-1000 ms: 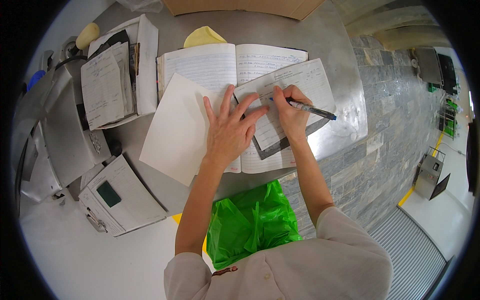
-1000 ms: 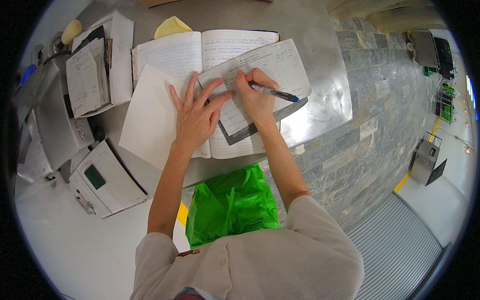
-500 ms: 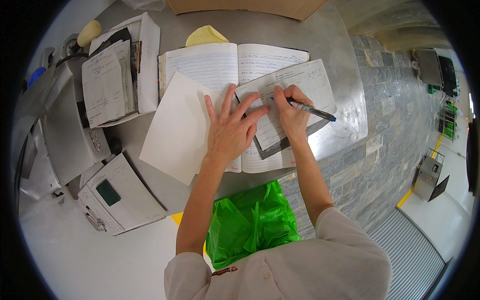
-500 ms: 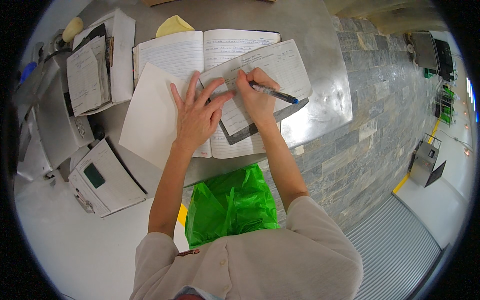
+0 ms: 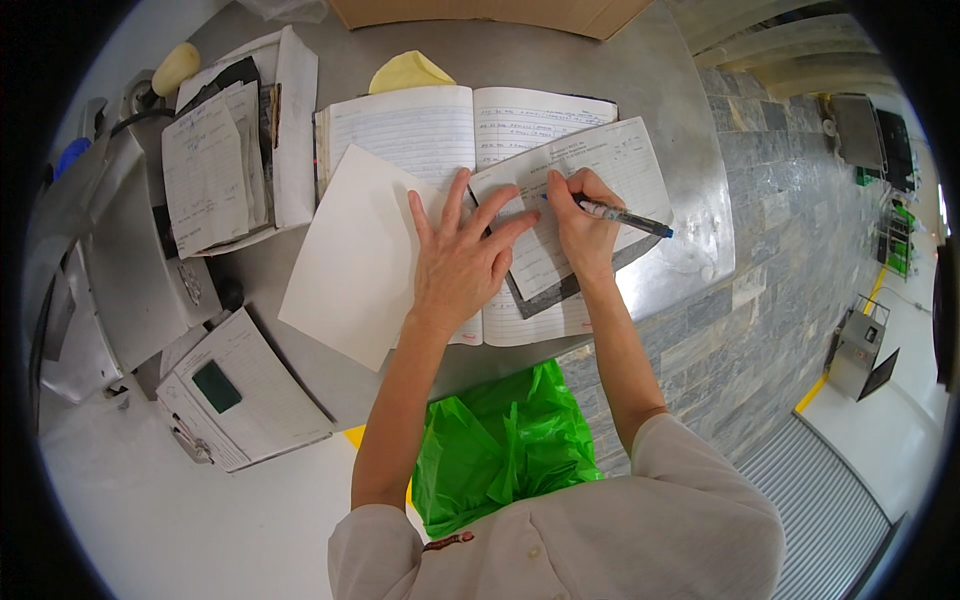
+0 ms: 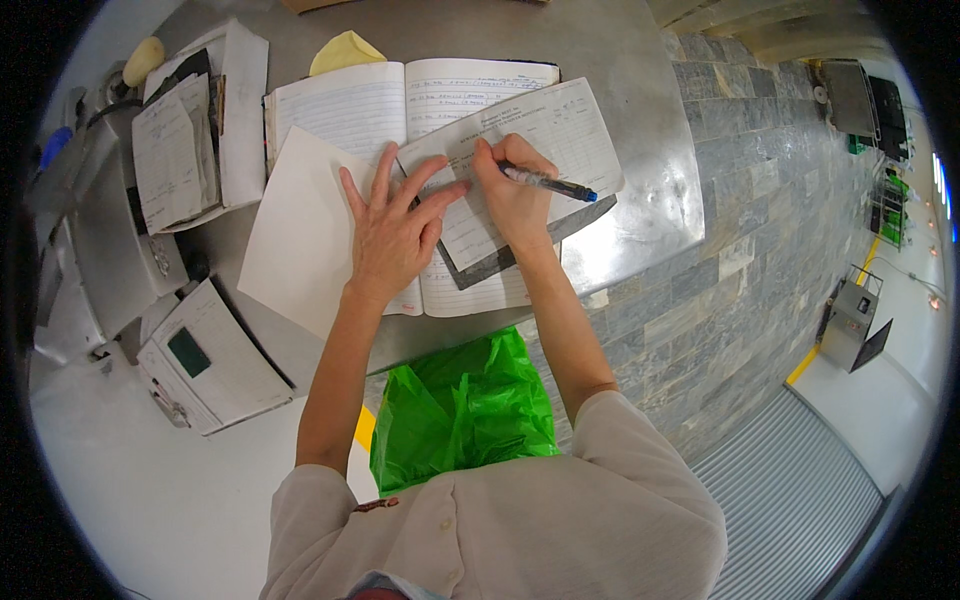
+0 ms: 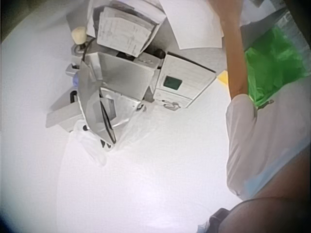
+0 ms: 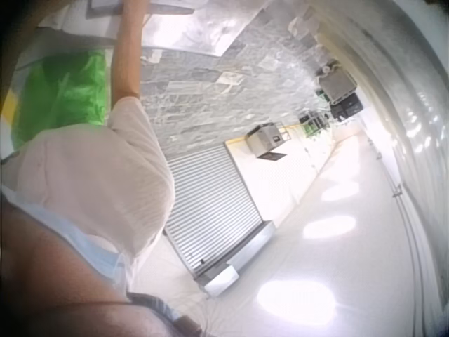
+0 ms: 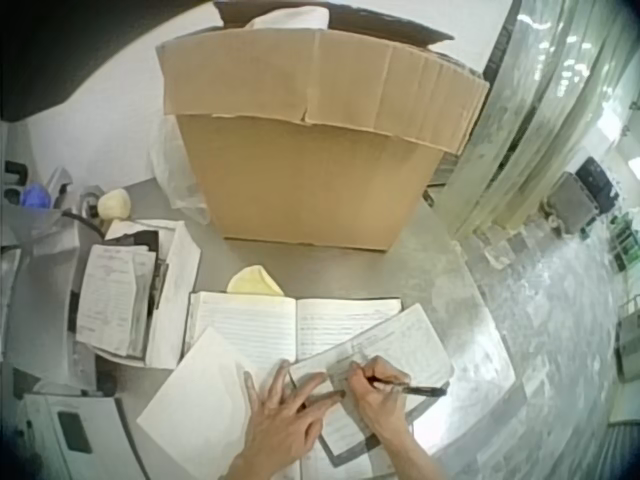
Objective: The person unpacks a cardboard box, then uses a calculator and pen to write on a notepad. They handle a wallet and flip through a book, writing on a document while organizing papers on a cluttered countertop.
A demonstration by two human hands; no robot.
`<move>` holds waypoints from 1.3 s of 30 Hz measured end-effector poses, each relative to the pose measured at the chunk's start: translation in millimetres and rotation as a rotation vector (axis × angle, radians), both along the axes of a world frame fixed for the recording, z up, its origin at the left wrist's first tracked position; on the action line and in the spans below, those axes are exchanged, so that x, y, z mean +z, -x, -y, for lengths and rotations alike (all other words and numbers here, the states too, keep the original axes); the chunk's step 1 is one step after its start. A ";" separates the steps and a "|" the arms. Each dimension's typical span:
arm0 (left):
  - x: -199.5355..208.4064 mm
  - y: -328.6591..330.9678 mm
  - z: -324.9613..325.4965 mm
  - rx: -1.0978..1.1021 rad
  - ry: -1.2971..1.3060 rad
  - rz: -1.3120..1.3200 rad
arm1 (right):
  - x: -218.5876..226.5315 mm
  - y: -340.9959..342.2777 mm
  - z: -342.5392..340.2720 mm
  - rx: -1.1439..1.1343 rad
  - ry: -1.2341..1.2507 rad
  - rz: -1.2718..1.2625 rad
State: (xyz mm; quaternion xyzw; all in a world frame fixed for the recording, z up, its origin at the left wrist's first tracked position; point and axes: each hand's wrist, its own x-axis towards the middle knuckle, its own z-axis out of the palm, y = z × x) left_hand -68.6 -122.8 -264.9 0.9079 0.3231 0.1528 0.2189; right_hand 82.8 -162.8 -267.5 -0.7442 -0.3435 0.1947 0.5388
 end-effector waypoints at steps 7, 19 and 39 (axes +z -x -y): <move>1.2 -0.2 0.0 0.001 0.004 -0.007 | 0.9 0.7 0.0 -0.007 -0.007 0.006; 2.1 -1.1 -1.0 0.001 -0.072 -0.024 | 1.4 -7.8 -0.7 -0.014 -0.028 -0.055; 1.9 -0.9 -0.4 0.003 -0.061 -0.021 | -1.8 -5.2 -0.9 -0.013 -0.043 0.028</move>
